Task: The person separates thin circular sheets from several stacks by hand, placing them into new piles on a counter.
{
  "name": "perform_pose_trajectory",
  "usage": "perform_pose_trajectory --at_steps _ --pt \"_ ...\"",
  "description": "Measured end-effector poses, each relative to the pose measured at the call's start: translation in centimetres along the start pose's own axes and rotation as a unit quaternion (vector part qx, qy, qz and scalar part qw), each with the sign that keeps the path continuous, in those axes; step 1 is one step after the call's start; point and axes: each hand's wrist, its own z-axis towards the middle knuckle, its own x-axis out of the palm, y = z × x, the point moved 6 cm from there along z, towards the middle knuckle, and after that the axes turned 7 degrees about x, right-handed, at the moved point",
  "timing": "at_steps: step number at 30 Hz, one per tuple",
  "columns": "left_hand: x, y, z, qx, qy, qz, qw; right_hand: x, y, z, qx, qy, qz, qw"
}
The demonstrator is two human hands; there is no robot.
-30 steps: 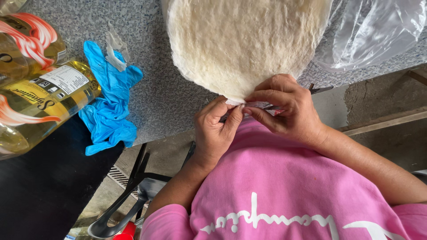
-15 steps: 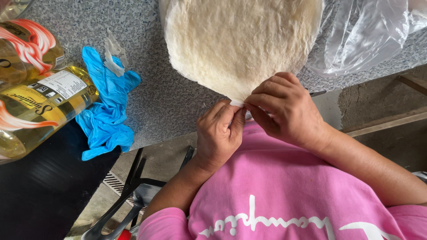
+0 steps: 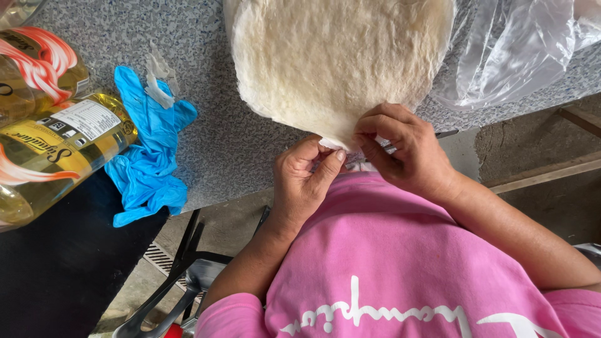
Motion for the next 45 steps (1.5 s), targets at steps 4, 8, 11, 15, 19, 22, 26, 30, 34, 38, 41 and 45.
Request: perform_pose_trajectory --at_steps 4,8,11,15,19,22,26,30,34,38,41,45 --pt "-0.1 -0.5 0.0 0.031 0.000 0.043 0.999 -0.5 0.5 -0.3 0.008 0.019 0.033 0.999" --pt "0.2 -1.3 0.2 0.056 0.004 0.094 0.994 -1.3 2.4 -0.1 -0.067 -0.012 -0.054 0.996" --pt "0.4 -2.3 0.5 0.083 0.000 0.123 0.989 -1.7 3.4 0.4 -0.103 -0.006 -0.084 0.991" --pt "0.6 -3.3 0.8 0.105 -0.003 0.173 0.979 -2.3 4.2 0.8 -0.107 0.013 -0.133 0.985" --pt "1.0 -3.9 1.3 0.127 0.001 0.237 0.963 -2.4 4.8 1.2 -0.117 0.018 -0.184 0.976" --pt "1.0 -4.1 1.4 0.139 0.006 0.251 0.958 -2.4 4.8 1.6 -0.108 0.026 -0.185 0.976" --pt "0.7 -3.9 1.7 0.126 -0.003 0.227 0.966 -2.3 4.6 2.0 -0.096 0.030 -0.143 0.985" --pt "0.4 -3.5 1.6 0.107 -0.003 0.197 0.974 -1.9 3.4 2.5 -0.060 0.039 -0.084 0.994" --pt "0.1 -3.1 1.5 0.102 -0.008 0.161 0.982 -1.5 2.3 2.6 0.003 0.038 -0.033 0.999" --pt "-0.2 -2.2 1.2 0.088 -0.021 0.129 0.988 -1.5 1.7 2.8 0.027 0.039 0.015 0.999" --pt "-0.3 -1.7 1.0 0.071 -0.027 0.097 0.992 -1.5 1.2 2.7 0.051 0.048 0.042 0.997" --pt "-0.4 -2.6 1.4 0.076 -0.024 0.059 0.995 -1.1 1.2 2.6 0.046 0.077 0.089 0.992"
